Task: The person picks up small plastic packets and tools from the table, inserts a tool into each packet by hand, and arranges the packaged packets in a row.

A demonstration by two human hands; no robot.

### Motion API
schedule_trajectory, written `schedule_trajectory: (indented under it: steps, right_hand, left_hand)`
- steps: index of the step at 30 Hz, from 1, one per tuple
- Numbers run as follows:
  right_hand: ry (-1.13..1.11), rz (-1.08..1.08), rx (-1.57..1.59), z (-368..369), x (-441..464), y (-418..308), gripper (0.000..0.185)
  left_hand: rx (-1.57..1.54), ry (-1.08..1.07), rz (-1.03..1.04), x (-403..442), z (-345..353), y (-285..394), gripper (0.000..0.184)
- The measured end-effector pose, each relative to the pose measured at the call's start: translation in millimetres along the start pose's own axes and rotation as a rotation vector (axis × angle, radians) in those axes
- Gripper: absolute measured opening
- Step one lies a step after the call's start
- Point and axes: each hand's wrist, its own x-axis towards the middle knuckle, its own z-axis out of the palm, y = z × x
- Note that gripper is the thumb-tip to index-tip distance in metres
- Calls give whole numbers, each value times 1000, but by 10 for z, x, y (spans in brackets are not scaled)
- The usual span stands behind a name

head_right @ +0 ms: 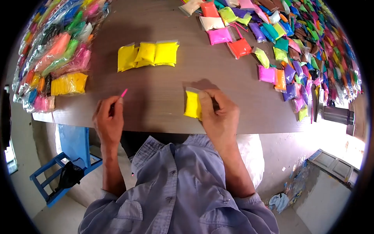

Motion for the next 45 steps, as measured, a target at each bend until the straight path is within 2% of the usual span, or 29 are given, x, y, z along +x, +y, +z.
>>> schedule_trajectory:
  steps: [3, 5, 7, 8, 9, 10, 13, 15, 17, 18, 19, 22, 24, 25, 28, 30, 31, 32, 33, 34, 36, 37, 39, 42, 45]
  right_hand:
    - [86, -30, -80, -34, 30, 103, 14]
    - [105, -30, -74, -107, 62, 166, 15]
    - [127, -50, -79, -209, 112, 228, 16]
    - [124, -52, -78, -258, 139, 242, 16]
    - [126, -32, -100, -303, 164, 252, 16]
    - [129, -10, -122, -346, 183, 260, 16]
    - [134, -18, -202, -419, 219, 234, 18]
    - [150, -25, -230, -446, 217, 235, 20]
    - [176, -22, -262, -439, 196, 244, 22]
    - [176, -19, -256, -424, 184, 242, 22]
    - [186, -22, -252, -404, 183, 232, 22]
    - [191, -17, -256, -394, 167, 189, 21]
    - [181, -13, -268, -397, 149, 155, 21]
    - [195, -79, -294, -391, 138, 136, 21]
    - [194, -160, -359, -442, 50, 154, 22]
    - [186, -173, -407, -486, -4, 213, 24]
    - [175, -311, -490, -483, -35, 239, 25]
    - [164, -448, -573, -485, -72, 244, 27]
    - [86, -444, -567, -496, -112, 198, 33]
    - [20, -468, -625, -495, -143, 208, 43]
    - [-149, -452, -776, -447, -192, 200, 56]
    - [-146, -449, -782, -447, -201, 216, 56]
    - [-168, -484, -787, -446, -203, 250, 65]
    - [-186, -457, -772, -468, -139, 250, 67]
    - [-202, -465, -811, -452, -236, 232, 67]
  left_hand:
    - [-9, -58, 67, -74, 119, 88, 7]
    - [-166, -153, 92, -205, 240, 226, 7]
    - [-260, -317, 174, -403, 367, 439, 6]
    - [-208, -568, 163, -467, 383, 606, 5]
    - [-349, -523, 336, -615, 535, 651, 6]
    - [-510, -495, 381, -640, 550, 832, 8]
    - [-581, -521, 342, -628, 493, 956, 8]
    - [-560, -437, -6, -479, 366, 826, 9]
    - [-458, -321, -265, -291, 178, 613, 9]
    - [-411, -160, -145, -263, 242, 325, 9]
    - [-282, -100, -99, -180, 178, 227, 8]
    - [-193, -88, 4, -157, 162, 102, 7]
    - [-167, -159, 70, -236, 263, 286, 4]
    - [-214, -170, 166, -305, 354, 378, 3]
    - [-250, -416, 413, -558, 498, 754, 9]
    - [-383, -485, 442, -651, 555, 925, 8]
    - [-394, -488, 446, -651, 557, 932, 8]
    - [-380, -425, 415, -639, 536, 898, 7]
    - [-365, -364, 385, -615, 500, 845, 6]
    - [-457, -309, 279, -515, 455, 731, 6]
    - [-350, -235, -52, -382, 216, 558, 9]
    - [-259, -78, 24, -279, 194, 360, 11]
    - [-246, 54, -166, -108, 108, 36, 13]
    - [-223, 100, -194, 130, -17, -354, 16]
    - [-135, 115, -130, 209, -24, -481, 17]
